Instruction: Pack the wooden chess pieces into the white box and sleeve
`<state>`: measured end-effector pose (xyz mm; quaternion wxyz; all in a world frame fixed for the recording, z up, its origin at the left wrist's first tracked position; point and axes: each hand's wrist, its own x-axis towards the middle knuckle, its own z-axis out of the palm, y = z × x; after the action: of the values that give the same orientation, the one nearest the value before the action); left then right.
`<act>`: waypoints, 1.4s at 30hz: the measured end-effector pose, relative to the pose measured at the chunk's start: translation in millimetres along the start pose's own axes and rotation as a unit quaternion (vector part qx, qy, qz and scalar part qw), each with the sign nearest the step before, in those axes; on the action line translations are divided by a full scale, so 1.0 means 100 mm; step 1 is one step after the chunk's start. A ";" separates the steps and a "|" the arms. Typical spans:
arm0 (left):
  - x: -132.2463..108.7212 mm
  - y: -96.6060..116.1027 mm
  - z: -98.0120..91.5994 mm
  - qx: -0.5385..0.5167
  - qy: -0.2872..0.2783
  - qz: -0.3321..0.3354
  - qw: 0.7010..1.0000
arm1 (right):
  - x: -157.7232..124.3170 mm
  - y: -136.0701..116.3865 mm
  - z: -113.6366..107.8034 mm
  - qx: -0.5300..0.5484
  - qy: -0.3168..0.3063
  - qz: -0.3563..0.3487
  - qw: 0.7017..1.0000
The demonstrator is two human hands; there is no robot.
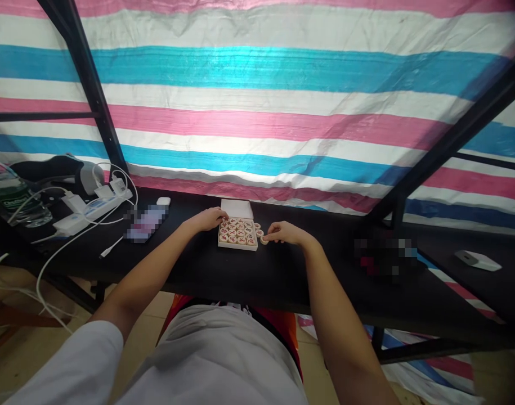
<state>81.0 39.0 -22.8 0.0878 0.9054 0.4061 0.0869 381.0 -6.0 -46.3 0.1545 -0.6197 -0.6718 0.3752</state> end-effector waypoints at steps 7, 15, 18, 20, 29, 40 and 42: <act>0.00 -0.01 0.00 0.000 0.001 0.004 1.000 | 0.02 -0.09 0.06 -0.050 0.018 -0.036 0.998; 0.01 -0.02 0.01 -0.001 -0.004 -0.002 1.000 | -0.15 -0.39 0.13 -0.008 0.092 -0.124 0.988; 0.01 0.00 0.00 -0.002 -0.003 -0.004 1.000 | -0.17 -0.49 0.20 0.019 0.000 -0.159 0.987; 0.01 0.00 0.00 -0.004 0.000 -0.002 1.000 | -0.17 -0.51 0.23 -0.006 -0.016 -0.155 0.988; -0.01 0.01 -0.01 -0.007 -0.004 -0.004 1.000 | -0.16 -0.57 0.28 -0.059 0.000 -0.160 0.985; 0.00 -0.02 0.01 -0.011 0.010 0.010 1.000 | -0.21 -0.63 0.32 -0.019 0.006 -0.201 0.979; 0.00 -0.03 0.02 -0.010 0.010 0.010 1.000 | -0.19 -0.63 0.34 -0.005 -0.015 -0.208 0.978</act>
<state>79.3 41.3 -25.0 0.0924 0.9078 0.3965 0.1007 316.6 -31.8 -20.8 0.2163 -0.4616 -0.7899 0.3410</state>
